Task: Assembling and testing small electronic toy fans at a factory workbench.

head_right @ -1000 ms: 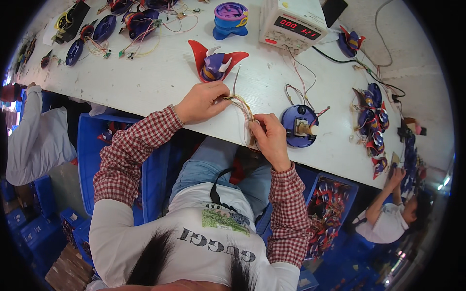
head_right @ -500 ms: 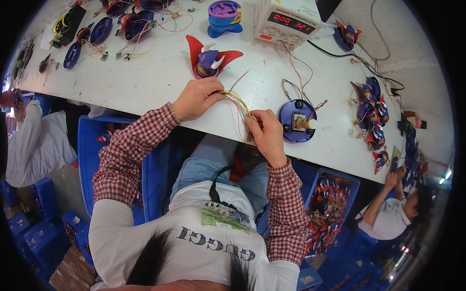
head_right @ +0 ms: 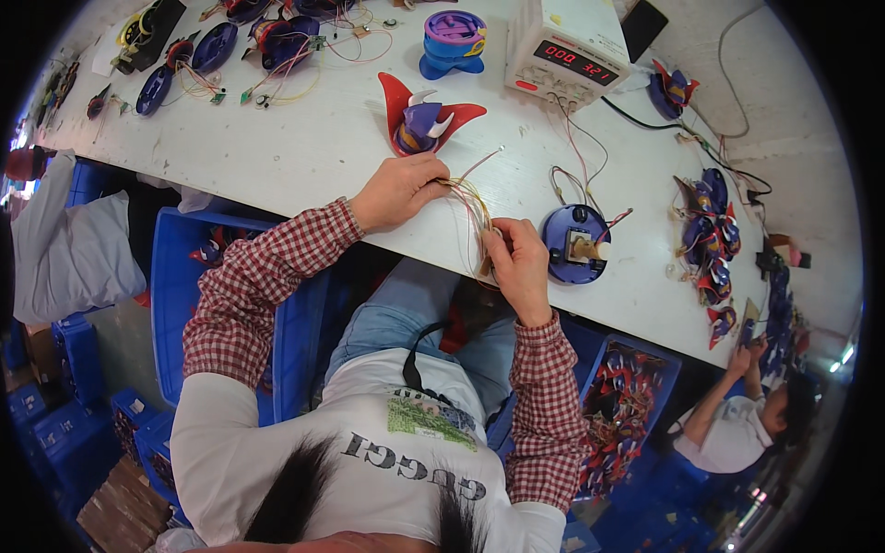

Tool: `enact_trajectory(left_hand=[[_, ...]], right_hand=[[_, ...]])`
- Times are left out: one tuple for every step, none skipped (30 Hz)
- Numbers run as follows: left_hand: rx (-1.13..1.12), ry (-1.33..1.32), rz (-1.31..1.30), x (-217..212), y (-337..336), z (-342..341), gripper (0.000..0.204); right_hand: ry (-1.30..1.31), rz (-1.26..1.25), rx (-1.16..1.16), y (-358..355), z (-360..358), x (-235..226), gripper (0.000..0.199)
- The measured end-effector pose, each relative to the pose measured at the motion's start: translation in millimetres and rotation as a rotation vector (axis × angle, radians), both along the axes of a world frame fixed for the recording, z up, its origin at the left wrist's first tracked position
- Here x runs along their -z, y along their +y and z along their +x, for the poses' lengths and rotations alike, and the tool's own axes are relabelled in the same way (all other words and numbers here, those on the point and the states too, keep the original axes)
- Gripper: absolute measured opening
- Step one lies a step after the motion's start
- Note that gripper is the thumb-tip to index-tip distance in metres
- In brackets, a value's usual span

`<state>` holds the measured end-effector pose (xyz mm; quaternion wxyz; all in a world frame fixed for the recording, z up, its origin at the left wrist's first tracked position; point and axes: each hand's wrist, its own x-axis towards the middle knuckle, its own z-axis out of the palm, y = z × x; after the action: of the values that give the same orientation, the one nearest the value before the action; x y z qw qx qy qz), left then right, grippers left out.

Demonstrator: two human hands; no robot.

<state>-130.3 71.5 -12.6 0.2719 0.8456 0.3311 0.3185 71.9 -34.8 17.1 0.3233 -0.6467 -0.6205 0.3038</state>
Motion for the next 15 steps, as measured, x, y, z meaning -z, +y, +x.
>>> enact_trajectory(left_hand=[[-0.004,0.002,-0.006,-0.3,-0.2,-0.3,0.013],[-0.001,-0.002,-0.011,-0.6,-0.1,-0.2,0.013],[-0.003,-0.006,-0.012,-0.7,-0.1,-0.2,0.013],[0.005,-0.023,-0.038,-0.8,0.0,-0.7,0.012],[0.014,-0.039,-0.065,-0.9,0.2,-1.3,0.012],[0.02,-0.054,-0.093,-0.8,0.2,-2.5,0.011],[0.03,-0.077,-0.119,-0.7,0.1,-3.7,0.011],[0.025,-0.075,-0.122,-0.4,-0.1,-4.6,0.011],[0.037,-0.107,-0.161,-0.2,0.0,-5.7,0.012],[0.049,-0.137,-0.199,0.0,0.1,-7.1,0.014],[0.058,-0.167,-0.237,-0.1,0.1,-8.5,0.016],[0.066,-0.2,-0.277,-0.2,0.1,-10.0,0.018],[0.058,-0.204,-0.276,-0.4,-0.1,-11.4,0.018],[0.051,-0.226,-0.329,-0.7,-0.6,-11.8,0.021],[0.043,-0.248,-0.38,-1.0,-0.7,-12.2,0.023]], right_hand=[[-0.026,-0.009,-0.008,0.9,-1.6,-3.4,0.019],[-0.073,-0.061,0.016,1.9,-3.0,-7.6,0.02],[-0.061,-0.019,-0.011,4.0,-5.1,-11.6,0.02],[-0.2,0.143,-0.012,8.4,-8.3,-14.6,0.02],[-0.338,0.304,-0.016,13.8,-12.6,-16.8,0.021],[-0.475,0.465,-0.023,20.2,-18.1,-17.7,0.022],[-0.598,0.597,-0.016,26.3,-24.1,-17.7,0.022],[-0.617,0.626,-0.036,32.3,-29.9,-16.7,0.023],[-0.599,0.605,-0.078,39.2,-36.1,-14.5,0.023],[-0.58,0.584,-0.121,45.4,-42.0,-11.5,0.024],[-0.559,0.563,-0.165,50.3,-46.7,-8.6,0.024],[-0.542,0.521,-0.202,53.3,-49.2,-6.5,0.025],[-0.541,0.543,-0.221,55.2,-50.3,-4.7,0.025],[-0.46,0.458,-0.212,56.5,-50.2,-3.2,0.024],[-0.378,0.373,-0.202,57.5,-49.0,-2.2,0.023]])
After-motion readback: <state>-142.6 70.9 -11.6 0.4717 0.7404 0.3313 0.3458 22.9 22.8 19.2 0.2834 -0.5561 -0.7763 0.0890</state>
